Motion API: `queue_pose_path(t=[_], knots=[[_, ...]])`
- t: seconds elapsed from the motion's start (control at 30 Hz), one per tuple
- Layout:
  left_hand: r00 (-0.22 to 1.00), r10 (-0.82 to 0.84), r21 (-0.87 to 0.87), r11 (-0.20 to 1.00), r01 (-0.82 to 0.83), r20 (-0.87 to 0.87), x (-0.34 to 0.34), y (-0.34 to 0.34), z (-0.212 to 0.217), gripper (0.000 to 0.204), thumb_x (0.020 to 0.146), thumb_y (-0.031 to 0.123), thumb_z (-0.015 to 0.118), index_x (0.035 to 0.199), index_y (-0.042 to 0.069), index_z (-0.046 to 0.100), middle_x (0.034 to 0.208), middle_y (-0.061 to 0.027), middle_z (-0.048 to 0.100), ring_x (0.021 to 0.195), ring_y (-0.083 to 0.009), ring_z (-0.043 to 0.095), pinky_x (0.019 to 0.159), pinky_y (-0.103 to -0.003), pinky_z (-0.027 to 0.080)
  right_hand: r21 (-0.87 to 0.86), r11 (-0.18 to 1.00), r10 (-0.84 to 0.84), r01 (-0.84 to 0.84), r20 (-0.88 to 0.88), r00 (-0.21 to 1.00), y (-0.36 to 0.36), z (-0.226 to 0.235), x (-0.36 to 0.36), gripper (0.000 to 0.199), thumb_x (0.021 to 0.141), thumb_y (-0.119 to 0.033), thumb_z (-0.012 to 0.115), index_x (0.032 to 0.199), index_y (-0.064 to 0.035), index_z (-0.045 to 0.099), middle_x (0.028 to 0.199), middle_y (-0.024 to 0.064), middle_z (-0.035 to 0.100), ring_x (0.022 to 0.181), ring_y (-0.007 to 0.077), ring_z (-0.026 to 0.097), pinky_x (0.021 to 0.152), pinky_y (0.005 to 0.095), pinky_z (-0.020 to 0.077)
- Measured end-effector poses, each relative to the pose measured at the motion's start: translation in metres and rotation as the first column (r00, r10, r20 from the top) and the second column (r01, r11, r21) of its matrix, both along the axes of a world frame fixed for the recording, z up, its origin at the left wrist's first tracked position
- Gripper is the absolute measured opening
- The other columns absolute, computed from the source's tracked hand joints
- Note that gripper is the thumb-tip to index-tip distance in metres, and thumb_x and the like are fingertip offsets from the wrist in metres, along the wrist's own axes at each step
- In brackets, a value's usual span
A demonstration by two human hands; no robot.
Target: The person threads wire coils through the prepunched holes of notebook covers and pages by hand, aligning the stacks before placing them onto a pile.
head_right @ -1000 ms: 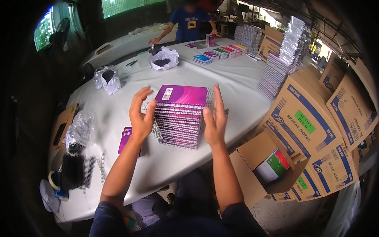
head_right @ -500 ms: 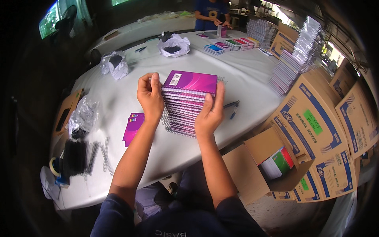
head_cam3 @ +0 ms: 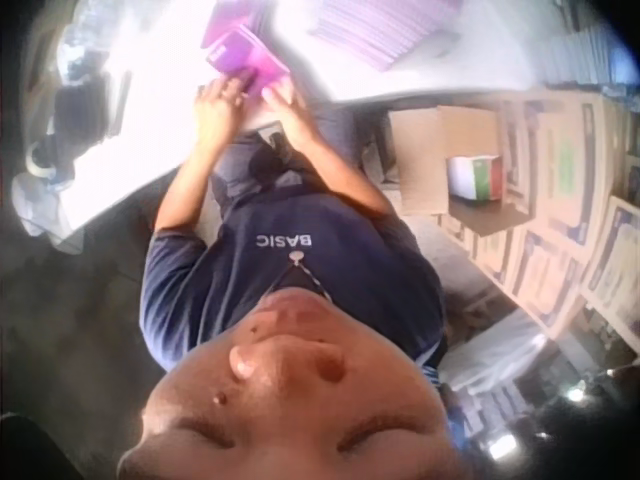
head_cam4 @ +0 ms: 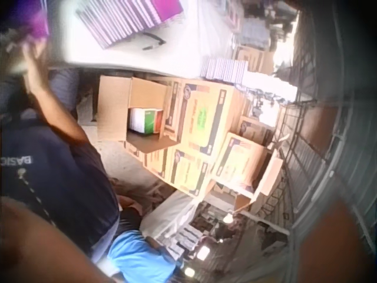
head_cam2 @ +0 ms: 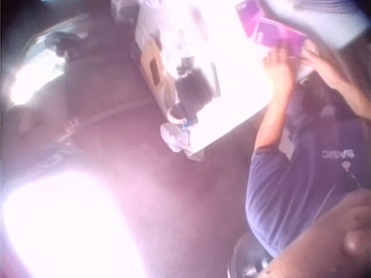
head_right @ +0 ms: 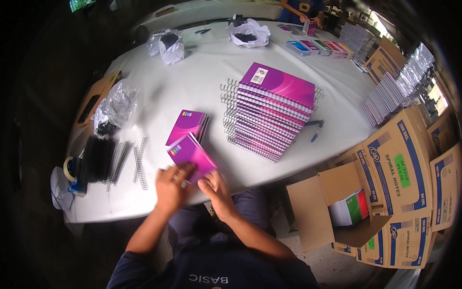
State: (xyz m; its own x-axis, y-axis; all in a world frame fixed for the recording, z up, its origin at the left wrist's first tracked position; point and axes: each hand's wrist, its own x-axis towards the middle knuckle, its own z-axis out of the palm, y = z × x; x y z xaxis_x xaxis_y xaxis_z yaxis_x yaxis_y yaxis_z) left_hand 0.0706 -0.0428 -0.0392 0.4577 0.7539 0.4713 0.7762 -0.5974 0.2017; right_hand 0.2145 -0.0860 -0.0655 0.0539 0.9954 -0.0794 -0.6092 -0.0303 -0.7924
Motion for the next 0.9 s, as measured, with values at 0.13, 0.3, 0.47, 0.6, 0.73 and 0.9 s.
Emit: queue_pose_path(t=[0.13, 0.3, 0.47, 0.6, 0.73, 0.9], knots=[[0.949, -0.03, -0.068, 0.996, 0.054, 0.315, 0.004, -0.029, 0.025, 0.052, 0.064, 0.007, 0.067, 0.115, 0.002, 0.055, 0.111, -0.0119, 0.058, 0.1, -0.0265, 0.053, 0.088, -0.037, 0.037, 0.091, 0.991, -0.113, 0.1, 0.151, 0.982, 0.023, 0.0, 0.007, 0.019, 0.091, -0.013, 0.059, 0.106, -0.002, 0.055, 0.094, 0.0018, 0.06, 0.086, 0.0078, 0.055, 0.079, 0.0239, 0.0454], [0.661, 0.329, -0.456, 0.89, 0.023, 0.674, -0.027, 0.001, -0.001, 0.05, 0.075, -0.003, 0.051, 0.124, -0.002, 0.042, 0.11, -0.0106, 0.052, 0.107, -0.0206, 0.048, 0.093, -0.031, 0.036, 0.237, 0.924, 0.089, -0.3, 0.629, 0.772, 0.044, -0.019, 0.04, 0.016, 0.089, -0.007, 0.059, 0.103, -0.0007, 0.055, 0.1, 0.0075, 0.063, 0.091, 0.0098, 0.056, 0.082, 0.0243, 0.0453], [0.693, 0.312, -0.619, 0.746, 0.245, 0.65, -0.02, 0.0, -0.021, 0.035, 0.081, -0.005, 0.05, 0.115, 0.005, 0.049, 0.1, -0.0078, 0.054, 0.088, -0.0154, 0.053, 0.078, -0.027, 0.041, 0.244, 0.872, 0.227, -0.425, 0.567, 0.792, 0.054, 0.002, 0.036, 0.019, 0.085, -0.001, 0.062, 0.104, 0.0011, 0.06, 0.11, 0.0095, 0.064, 0.094, 0.0092, 0.058, 0.084, 0.024, 0.0464], [0.893, 0.433, -0.115, 0.9, -0.421, 0.121, -0.069, 0.043, -0.027, 0.032, 0.077, 0.009, 0.059, 0.108, 0.008, 0.056, 0.104, -0.0126, 0.056, 0.094, -0.0325, 0.053, 0.08, -0.043, 0.038, 0.159, 0.893, 0.206, -0.421, 0.687, 0.697, 0.055, -0.009, 0.039, 0.031, 0.085, -0.001, 0.062, 0.116, 0.0005, 0.061, 0.107, 0.0082, 0.066, 0.095, 0.0104, 0.058, 0.082, 0.0239, 0.0477], [0.618, 0.761, -0.217, 0.58, -0.785, -0.199, -0.13, 0.073, -0.026, 0.036, 0.083, 0.035, 0.061, 0.097, 0.002, 0.059, 0.104, -0.0166, 0.06, 0.099, -0.0342, 0.058, 0.087, -0.048, 0.04, 0.229, 0.899, 0.155, -0.374, 0.632, 0.759, 0.053, -0.004, 0.033, 0.028, 0.087, 0.0, 0.059, 0.115, 0.0006, 0.061, 0.107, 0.0082, 0.066, 0.097, 0.011, 0.058, 0.085, 0.0242, 0.0469], [0.546, 0.836, -0.155, 0.534, -0.831, -0.048, -0.176, 0.073, -0.002, 0.018, 0.079, 0.028, 0.065, 0.083, 0.01, 0.063, 0.089, -0.0122, 0.064, 0.083, -0.0334, 0.063, 0.071, -0.043, 0.049, 0.253, 0.898, 0.139, -0.36, 0.614, 0.777, 0.054, -0.008, 0.033, 0.03, 0.087, 0.001, 0.058, 0.116, 0.0002, 0.061, 0.11, 0.0074, 0.065, 0.098, 0.0109, 0.058, 0.088, 0.0249, 0.0454]])
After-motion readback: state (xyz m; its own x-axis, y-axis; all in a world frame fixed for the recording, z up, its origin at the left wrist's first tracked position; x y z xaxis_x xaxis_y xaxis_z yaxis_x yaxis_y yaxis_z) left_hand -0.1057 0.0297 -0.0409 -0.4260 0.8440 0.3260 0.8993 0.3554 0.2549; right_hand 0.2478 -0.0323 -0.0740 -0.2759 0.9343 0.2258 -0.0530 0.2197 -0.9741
